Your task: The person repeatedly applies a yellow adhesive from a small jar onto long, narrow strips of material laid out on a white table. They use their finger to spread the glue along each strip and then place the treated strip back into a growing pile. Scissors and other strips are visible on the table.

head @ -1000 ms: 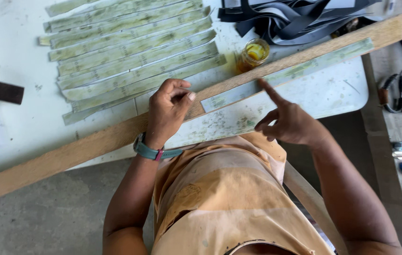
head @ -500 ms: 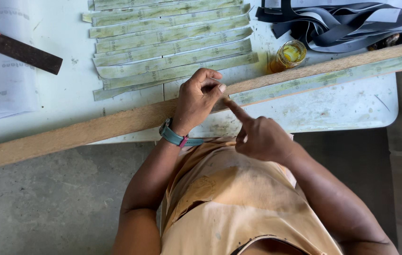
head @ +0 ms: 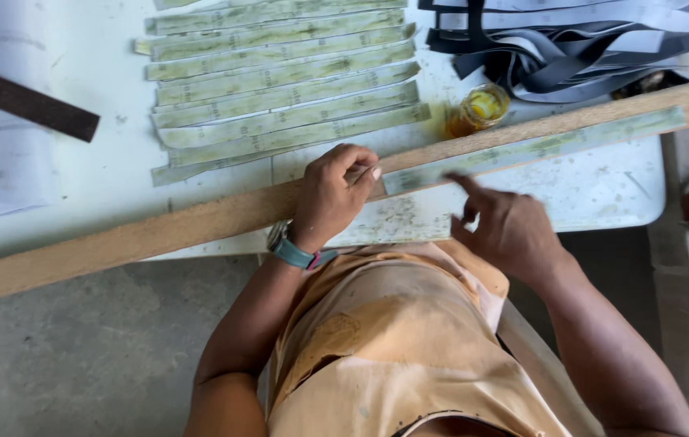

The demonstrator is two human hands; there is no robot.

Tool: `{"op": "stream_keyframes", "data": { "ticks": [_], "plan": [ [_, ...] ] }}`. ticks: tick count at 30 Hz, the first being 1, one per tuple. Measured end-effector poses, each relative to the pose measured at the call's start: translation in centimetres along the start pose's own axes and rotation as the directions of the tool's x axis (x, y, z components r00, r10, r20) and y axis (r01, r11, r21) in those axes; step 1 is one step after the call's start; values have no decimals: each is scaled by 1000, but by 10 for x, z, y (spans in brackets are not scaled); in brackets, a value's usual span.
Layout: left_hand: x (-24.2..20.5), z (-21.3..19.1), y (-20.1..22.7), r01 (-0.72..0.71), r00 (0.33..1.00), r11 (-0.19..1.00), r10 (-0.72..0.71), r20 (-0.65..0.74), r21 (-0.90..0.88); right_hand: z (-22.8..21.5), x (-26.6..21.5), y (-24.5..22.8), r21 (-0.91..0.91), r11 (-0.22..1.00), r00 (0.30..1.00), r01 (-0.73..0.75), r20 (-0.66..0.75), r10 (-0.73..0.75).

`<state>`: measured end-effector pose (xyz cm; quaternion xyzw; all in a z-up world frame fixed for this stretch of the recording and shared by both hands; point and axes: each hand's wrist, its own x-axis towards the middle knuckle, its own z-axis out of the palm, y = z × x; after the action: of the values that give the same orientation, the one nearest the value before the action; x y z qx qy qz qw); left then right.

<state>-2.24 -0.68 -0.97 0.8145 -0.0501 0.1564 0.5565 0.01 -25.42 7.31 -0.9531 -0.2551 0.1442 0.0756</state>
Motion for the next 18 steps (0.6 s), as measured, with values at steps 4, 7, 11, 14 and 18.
{"op": "stream_keyframes", "data": {
  "ticks": [4,7,11,14,18],
  "plan": [
    [-9,6,14,-13,999,982,3,51,186,-4,-9,24,-123,992,995,-9,96,21],
    [-11,8,20,-48,998,962,36,48,270,-2,-14,39,-113,980,979,-166,-139,150],
    [-10,8,25,12,997,968,-31,71,252,-3,-19,62,-96,994,988,-49,-152,34],
    [-7,8,26,10,991,977,-38,131,212,-3,-22,81,-100,971,964,-215,-182,195],
    [-3,9,27,22,992,985,-43,120,170,-7,-15,102,-85,962,958,-260,-148,246]
  ]
}}
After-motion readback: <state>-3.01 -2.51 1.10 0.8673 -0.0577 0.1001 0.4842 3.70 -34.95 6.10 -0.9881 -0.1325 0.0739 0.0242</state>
